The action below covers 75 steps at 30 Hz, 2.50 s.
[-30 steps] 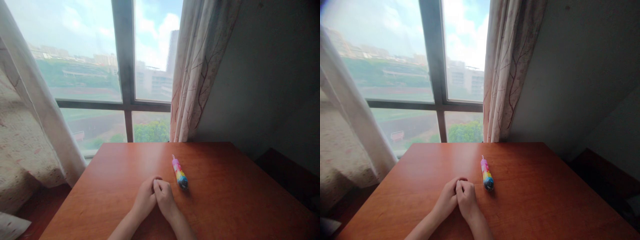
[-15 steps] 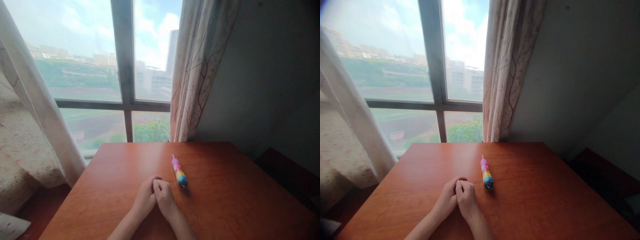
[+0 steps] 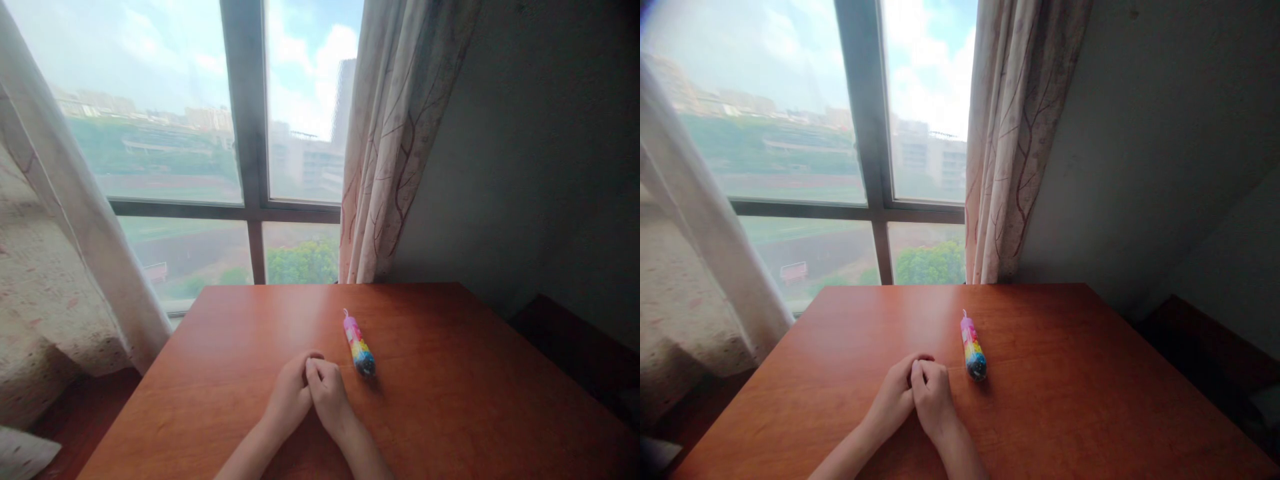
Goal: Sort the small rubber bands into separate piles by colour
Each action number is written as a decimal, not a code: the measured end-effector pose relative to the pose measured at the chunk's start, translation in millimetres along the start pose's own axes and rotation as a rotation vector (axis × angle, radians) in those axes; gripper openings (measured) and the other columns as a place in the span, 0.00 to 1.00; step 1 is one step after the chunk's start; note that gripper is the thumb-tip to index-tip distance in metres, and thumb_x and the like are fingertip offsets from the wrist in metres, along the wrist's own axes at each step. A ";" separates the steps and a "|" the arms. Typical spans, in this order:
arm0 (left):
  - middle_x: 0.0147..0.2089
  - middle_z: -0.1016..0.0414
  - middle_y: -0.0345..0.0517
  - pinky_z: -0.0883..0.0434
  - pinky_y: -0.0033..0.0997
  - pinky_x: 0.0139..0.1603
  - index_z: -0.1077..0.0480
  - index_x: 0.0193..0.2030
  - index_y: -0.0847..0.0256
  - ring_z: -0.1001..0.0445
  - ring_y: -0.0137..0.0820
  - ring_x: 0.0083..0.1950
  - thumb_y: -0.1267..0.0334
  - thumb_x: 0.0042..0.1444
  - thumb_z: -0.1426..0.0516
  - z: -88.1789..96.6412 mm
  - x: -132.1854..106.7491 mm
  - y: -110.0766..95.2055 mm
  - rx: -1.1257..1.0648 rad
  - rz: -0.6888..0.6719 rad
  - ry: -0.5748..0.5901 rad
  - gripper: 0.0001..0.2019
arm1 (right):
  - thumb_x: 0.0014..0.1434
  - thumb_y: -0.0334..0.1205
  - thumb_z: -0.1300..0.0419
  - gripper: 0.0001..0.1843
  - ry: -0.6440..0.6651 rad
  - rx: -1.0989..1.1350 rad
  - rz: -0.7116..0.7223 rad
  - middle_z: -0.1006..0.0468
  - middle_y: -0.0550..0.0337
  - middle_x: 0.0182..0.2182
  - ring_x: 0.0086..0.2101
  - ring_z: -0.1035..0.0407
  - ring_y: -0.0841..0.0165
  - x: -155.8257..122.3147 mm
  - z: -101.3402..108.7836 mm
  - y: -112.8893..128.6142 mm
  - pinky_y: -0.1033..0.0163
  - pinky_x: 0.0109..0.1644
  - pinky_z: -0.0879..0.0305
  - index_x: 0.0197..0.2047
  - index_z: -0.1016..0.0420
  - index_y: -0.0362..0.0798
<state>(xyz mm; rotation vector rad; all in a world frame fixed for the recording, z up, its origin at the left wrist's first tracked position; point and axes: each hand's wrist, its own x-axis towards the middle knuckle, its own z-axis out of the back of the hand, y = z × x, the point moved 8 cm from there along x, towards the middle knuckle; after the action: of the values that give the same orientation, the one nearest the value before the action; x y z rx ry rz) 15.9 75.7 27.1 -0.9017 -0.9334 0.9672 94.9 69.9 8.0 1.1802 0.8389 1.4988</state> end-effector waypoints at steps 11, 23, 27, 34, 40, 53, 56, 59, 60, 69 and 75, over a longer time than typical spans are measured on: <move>0.35 0.21 0.47 0.29 0.31 0.41 0.25 0.39 0.63 0.24 0.37 0.38 0.72 0.45 0.48 0.3 0.5 -2.4 -0.013 -0.018 -0.004 0.15 | 0.66 0.46 0.55 0.23 0.011 0.007 -0.003 0.44 0.67 0.18 0.22 0.48 0.73 0.0 -0.3 0.7 0.65 0.25 0.58 0.20 0.48 0.50; 0.38 0.19 0.48 0.29 0.32 0.42 0.25 0.41 0.63 0.24 0.37 0.39 0.72 0.45 0.47 0.8 0.2 -0.1 -0.011 -0.010 -0.010 0.17 | 0.66 0.48 0.55 0.24 0.001 -0.009 -0.005 0.43 0.67 0.17 0.21 0.48 0.73 0.5 -0.4 -0.4 0.65 0.25 0.58 0.19 0.46 0.49; 0.37 0.20 0.47 0.29 0.32 0.43 0.25 0.41 0.63 0.24 0.37 0.39 0.72 0.45 0.47 0.3 0.2 2.4 -0.003 -0.007 -0.012 0.16 | 0.66 0.48 0.54 0.24 -0.008 -0.012 -0.005 0.45 0.67 0.17 0.21 0.49 0.73 0.6 -0.2 -1.8 0.65 0.25 0.59 0.19 0.47 0.50; 0.37 0.20 0.46 0.29 0.31 0.42 0.25 0.41 0.63 0.24 0.36 0.39 0.72 0.46 0.47 0.3 -0.5 0.7 -0.004 -0.012 0.000 0.16 | 0.66 0.46 0.55 0.24 -0.008 -0.015 -0.001 0.44 0.67 0.17 0.21 0.48 0.73 0.4 -0.3 -0.8 0.64 0.25 0.59 0.19 0.47 0.49; 0.36 0.21 0.45 0.29 0.32 0.42 0.25 0.41 0.63 0.24 0.36 0.39 0.73 0.46 0.48 0.2 0.3 -1.9 -0.004 -0.014 0.007 0.16 | 0.66 0.46 0.55 0.24 -0.002 -0.016 0.000 0.43 0.67 0.17 0.21 0.48 0.73 0.4 0.3 1.2 0.64 0.26 0.59 0.19 0.47 0.49; 0.35 0.21 0.46 0.30 0.32 0.41 0.26 0.40 0.63 0.25 0.36 0.38 0.72 0.45 0.48 -1.2 0.6 -2.0 -0.004 -0.013 0.013 0.15 | 0.66 0.44 0.55 0.23 -0.008 -0.027 0.005 0.43 0.67 0.17 0.21 0.48 0.73 0.8 1.4 3.7 0.64 0.26 0.59 0.19 0.46 0.49; 0.36 0.21 0.46 0.30 0.32 0.41 0.26 0.39 0.63 0.25 0.36 0.38 0.72 0.45 0.48 -1.1 0.8 -1.6 -0.001 -0.011 0.013 0.15 | 0.66 0.44 0.55 0.23 -0.008 -0.028 0.005 0.43 0.67 0.17 0.21 0.48 0.73 1.0 1.2 3.3 0.64 0.26 0.59 0.19 0.46 0.49; 0.36 0.21 0.47 0.29 0.32 0.42 0.26 0.39 0.63 0.24 0.37 0.39 0.72 0.45 0.48 -0.6 0.6 -0.6 0.003 -0.009 0.010 0.14 | 0.66 0.45 0.55 0.23 -0.003 -0.027 0.006 0.44 0.67 0.17 0.21 0.48 0.73 0.4 0.9 3.2 0.64 0.26 0.59 0.19 0.46 0.49; 0.36 0.21 0.47 0.29 0.32 0.42 0.26 0.39 0.63 0.24 0.37 0.39 0.72 0.46 0.48 -0.4 0.5 -0.4 0.004 -0.008 0.009 0.14 | 0.66 0.45 0.55 0.23 0.000 -0.027 0.007 0.44 0.67 0.17 0.21 0.48 0.73 0.2 0.9 3.4 0.64 0.26 0.58 0.19 0.46 0.49; 0.35 0.22 0.45 0.29 0.32 0.43 0.27 0.38 0.62 0.24 0.36 0.39 0.72 0.47 0.48 0.0 0.7 -0.3 0.008 -0.008 0.008 0.13 | 0.66 0.46 0.55 0.23 0.001 -0.023 0.009 0.44 0.67 0.17 0.21 0.48 0.73 0.9 0.9 4.4 0.64 0.26 0.58 0.19 0.47 0.49; 0.37 0.21 0.46 0.29 0.33 0.43 0.26 0.41 0.63 0.24 0.36 0.40 0.72 0.47 0.48 -0.1 -0.3 3.2 0.008 -0.014 0.009 0.16 | 0.66 0.46 0.55 0.24 0.006 -0.021 0.005 0.43 0.67 0.17 0.21 0.48 0.73 1.0 0.0 3.0 0.64 0.26 0.58 0.19 0.46 0.49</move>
<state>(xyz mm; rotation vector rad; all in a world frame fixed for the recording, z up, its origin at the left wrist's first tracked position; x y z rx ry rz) 15.1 76.3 24.0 -0.8908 -0.9259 0.9534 94.0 70.1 11.0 1.1637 0.8232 1.5126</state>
